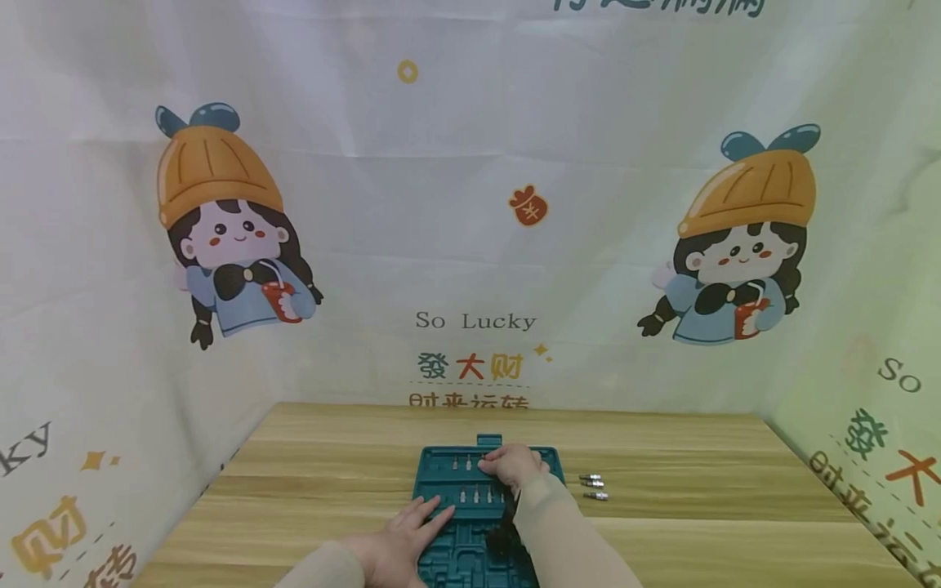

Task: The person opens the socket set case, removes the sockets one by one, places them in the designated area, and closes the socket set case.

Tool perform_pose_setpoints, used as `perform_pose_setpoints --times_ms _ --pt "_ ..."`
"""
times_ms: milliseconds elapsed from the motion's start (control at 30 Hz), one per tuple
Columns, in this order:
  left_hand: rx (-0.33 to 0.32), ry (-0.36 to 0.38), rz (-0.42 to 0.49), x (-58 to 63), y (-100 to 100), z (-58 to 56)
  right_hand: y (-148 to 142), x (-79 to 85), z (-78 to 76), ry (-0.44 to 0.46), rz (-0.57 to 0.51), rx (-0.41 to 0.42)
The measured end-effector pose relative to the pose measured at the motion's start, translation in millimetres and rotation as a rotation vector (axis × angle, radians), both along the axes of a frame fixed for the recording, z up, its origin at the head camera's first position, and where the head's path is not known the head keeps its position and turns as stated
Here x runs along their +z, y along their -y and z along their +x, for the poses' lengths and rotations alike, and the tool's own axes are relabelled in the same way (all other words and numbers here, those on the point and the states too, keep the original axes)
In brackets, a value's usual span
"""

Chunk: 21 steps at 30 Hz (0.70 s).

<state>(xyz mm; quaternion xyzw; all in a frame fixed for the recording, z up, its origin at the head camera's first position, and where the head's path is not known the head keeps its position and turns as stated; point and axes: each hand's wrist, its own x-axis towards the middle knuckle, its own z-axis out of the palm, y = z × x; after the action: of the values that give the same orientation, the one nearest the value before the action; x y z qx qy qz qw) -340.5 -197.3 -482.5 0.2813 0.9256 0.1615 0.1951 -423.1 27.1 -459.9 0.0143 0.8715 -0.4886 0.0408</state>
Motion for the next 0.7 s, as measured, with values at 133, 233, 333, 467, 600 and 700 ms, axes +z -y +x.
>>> perform_pose_setpoints --times_ms 133,233,333,467,600,700 --pt "-0.019 0.007 0.015 -29.3 9 -19.9 0 -0.6 0.1 0.008 0.013 -0.006" --pt "-0.019 0.017 0.019 -35.4 11 -25.1 -1 -1.1 -1.5 -0.002 0.009 -0.002" --pt "0.007 0.03 0.016 -23.3 7 -16.4 -3 -2.2 -2.9 -0.028 0.014 0.024" --pt "0.012 0.022 0.003 -1.7 2 -0.6 -6 -2.6 -2.9 -0.055 -0.016 0.085" --pt "0.015 0.036 -0.003 4.2 -1 3.1 -8 2.0 0.2 -0.047 -0.135 0.154" --pt "0.028 0.051 -0.002 13.2 -4 8.3 -10 7.9 1.6 -0.036 -0.195 0.195"
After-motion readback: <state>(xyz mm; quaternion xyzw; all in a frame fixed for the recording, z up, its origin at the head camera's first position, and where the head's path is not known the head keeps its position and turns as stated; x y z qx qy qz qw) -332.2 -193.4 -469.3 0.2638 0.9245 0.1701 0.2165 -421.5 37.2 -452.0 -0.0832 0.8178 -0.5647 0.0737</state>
